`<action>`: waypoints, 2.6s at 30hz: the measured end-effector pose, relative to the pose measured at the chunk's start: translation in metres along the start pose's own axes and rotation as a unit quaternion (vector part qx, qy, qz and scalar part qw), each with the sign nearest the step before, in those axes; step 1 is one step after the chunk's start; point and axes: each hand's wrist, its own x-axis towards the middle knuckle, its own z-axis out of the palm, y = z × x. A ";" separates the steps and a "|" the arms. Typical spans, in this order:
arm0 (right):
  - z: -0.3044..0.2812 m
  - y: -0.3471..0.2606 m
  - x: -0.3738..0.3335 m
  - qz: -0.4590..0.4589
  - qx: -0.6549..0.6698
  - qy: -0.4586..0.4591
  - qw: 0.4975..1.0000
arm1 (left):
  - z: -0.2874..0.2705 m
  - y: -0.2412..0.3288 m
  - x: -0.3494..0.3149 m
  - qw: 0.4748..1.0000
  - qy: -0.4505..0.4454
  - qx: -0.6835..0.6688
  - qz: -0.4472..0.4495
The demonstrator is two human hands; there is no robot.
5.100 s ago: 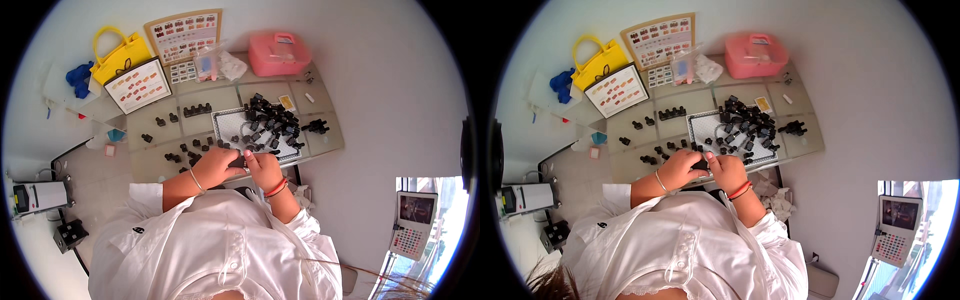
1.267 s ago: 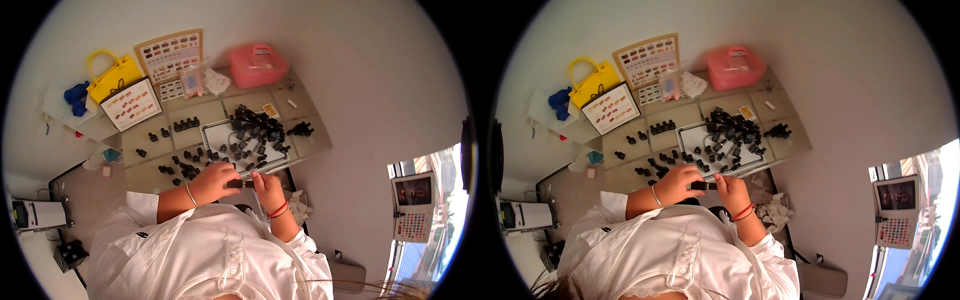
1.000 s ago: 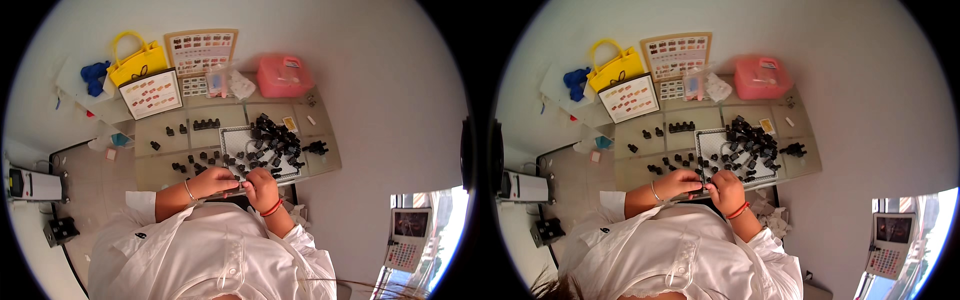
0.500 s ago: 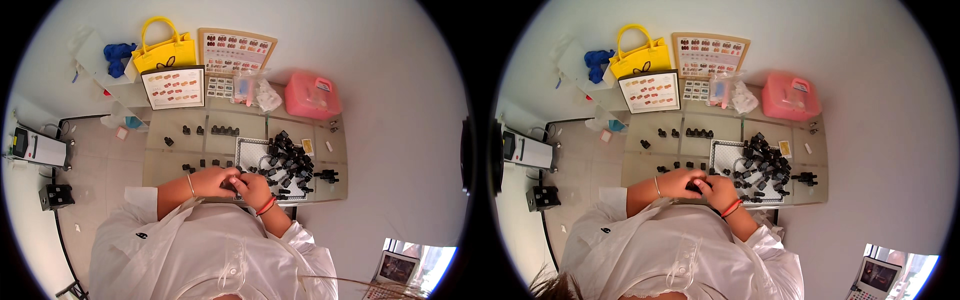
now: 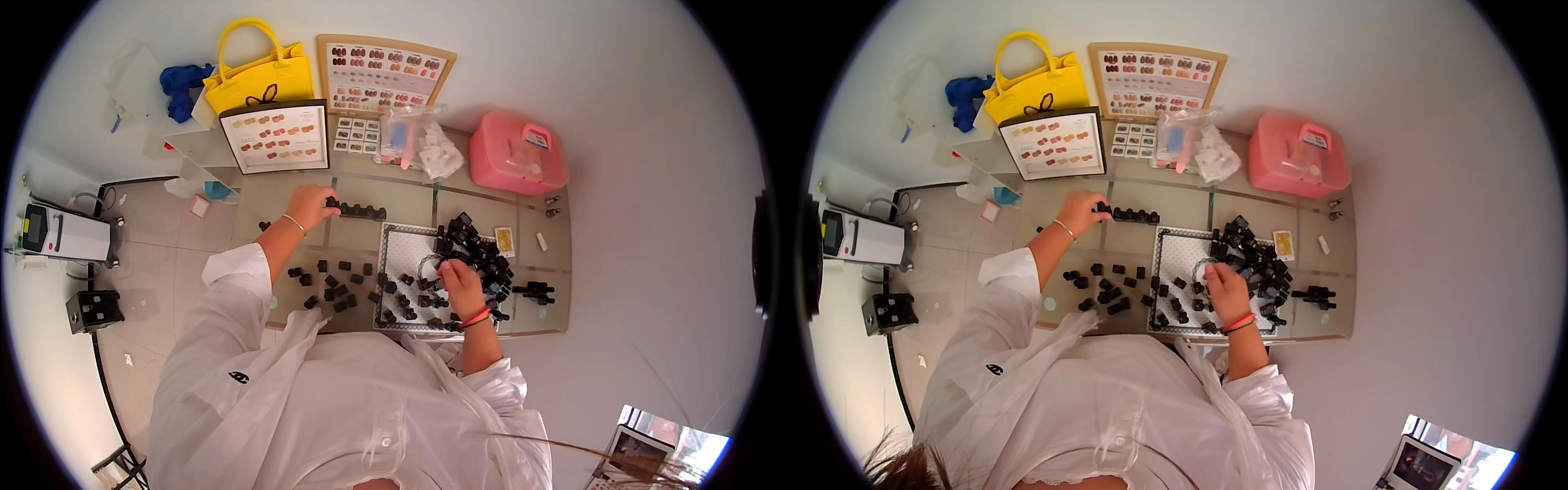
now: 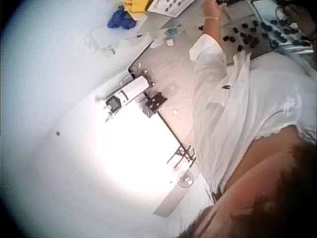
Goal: The person stands at a glass table and repeatedly picks up small black plastic components. They manipulate the pieces by hand, snapping them together to form larger units, and then place the assembled items back onto the table. The process involves handling multiple identical parts and assembling them one by one.
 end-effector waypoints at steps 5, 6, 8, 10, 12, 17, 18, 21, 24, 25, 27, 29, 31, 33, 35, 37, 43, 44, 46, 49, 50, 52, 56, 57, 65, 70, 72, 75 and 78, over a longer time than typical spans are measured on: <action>-0.033 0.033 0.004 0.043 0.058 0.027 0.997 | 0.019 -0.018 0.013 0.995 0.010 0.090 -0.032; -0.036 0.038 0.004 0.059 0.075 0.030 0.995 | 0.021 -0.022 0.015 0.994 -0.006 0.096 -0.042; -0.044 0.039 0.002 0.058 0.080 0.058 0.993 | 0.026 -0.026 0.018 0.992 -0.038 0.108 -0.062; -0.060 0.052 0.004 0.057 0.075 0.073 0.993 | 0.030 -0.027 0.019 0.989 -0.056 0.117 -0.076; -0.075 0.057 0.002 0.078 0.121 0.116 0.983 | 0.032 -0.027 0.019 0.986 -0.063 0.128 -0.084; -0.097 0.070 -0.002 0.090 0.148 0.164 0.971 | 0.039 -0.028 0.021 0.984 -0.067 0.143 -0.087; -0.097 0.072 -0.004 0.086 0.142 0.163 0.973 | 0.040 -0.029 0.021 0.983 -0.073 0.139 -0.092; -0.094 0.077 -0.007 0.094 0.148 0.165 0.971 | 0.044 -0.033 0.019 0.982 -0.090 0.129 -0.103; -0.088 0.074 -0.009 0.097 0.127 0.158 0.974 | 0.046 -0.033 0.017 0.979 -0.102 0.130 -0.115; -0.087 0.076 -0.010 0.100 0.123 0.160 0.974 | 0.047 -0.033 0.018 0.978 -0.105 0.132 -0.120; -0.086 0.081 -0.013 0.105 0.117 0.164 0.974 | 0.048 -0.033 0.017 0.978 -0.101 0.137 -0.122; -0.084 0.079 -0.014 0.105 0.126 0.162 0.973 | 0.052 -0.037 0.015 0.979 -0.089 0.144 -0.118; -0.083 0.078 -0.015 0.108 0.137 0.160 0.972 | 0.054 -0.039 0.014 0.979 -0.088 0.143 -0.116; -0.083 0.077 -0.016 0.114 0.151 0.156 0.970 | 0.054 -0.040 0.014 0.979 -0.093 0.138 -0.120; -0.082 0.082 -0.016 0.118 0.143 0.151 0.971 | 0.051 -0.034 0.016 0.978 -0.104 0.128 -0.126; -0.080 0.081 -0.014 0.123 0.136 0.145 0.972 | 0.052 -0.036 0.015 0.980 -0.104 0.117 -0.121; -0.073 0.082 -0.008 0.117 0.138 0.128 0.975 | 0.057 -0.051 0.013 0.991 -0.077 0.072 -0.084; -0.072 0.082 -0.007 0.116 0.136 0.124 0.976 | 0.056 -0.054 0.013 0.994 -0.062 0.051 -0.069; -0.072 0.081 -0.007 0.115 0.128 0.123 0.977 | 0.048 -0.049 0.015 0.984 -0.096 0.140 -0.053; -0.070 0.079 -0.009 0.114 0.121 0.128 0.978 | 0.023 -0.029 0.013 0.952 -0.155 0.262 -0.028; -0.069 0.080 -0.009 0.113 0.127 0.129 0.977 | 0.019 -0.027 0.011 0.937 -0.175 0.300 -0.020; -0.067 0.083 -0.009 0.115 0.132 0.126 0.976 | 0.016 -0.029 0.010 0.932 -0.178 0.316 -0.019; -0.060 0.090 -0.009 0.120 0.120 0.119 0.978 | 0.012 -0.030 0.010 0.924 -0.180 0.336 -0.030; -0.059 0.091 -0.010 0.120 0.114 0.118 0.979 | 0.012 -0.030 0.010 0.927 -0.169 0.332 -0.028; -0.056 0.088 -0.013 0.113 0.136 0.118 0.977 | 0.016 -0.029 0.011 0.939 -0.143 0.311 -0.018; -0.058 0.092 -0.016 0.112 0.123 0.116 0.979 | 0.016 -0.030 0.010 0.958 -0.130 0.256 -0.015; -0.057 0.096 -0.017 0.108 0.118 0.121 0.980 | 0.019 -0.032 0.010 0.971 -0.114 0.210 0.005; -0.054 0.094 -0.016 0.108 0.112 0.120 0.980 | 0.027 -0.039 0.010 0.979 -0.115 0.170 0.018; -0.053 0.092 -0.016 0.114 0.105 0.115 0.981 | 0.035 -0.037 0.014 0.967 -0.136 0.216 0.006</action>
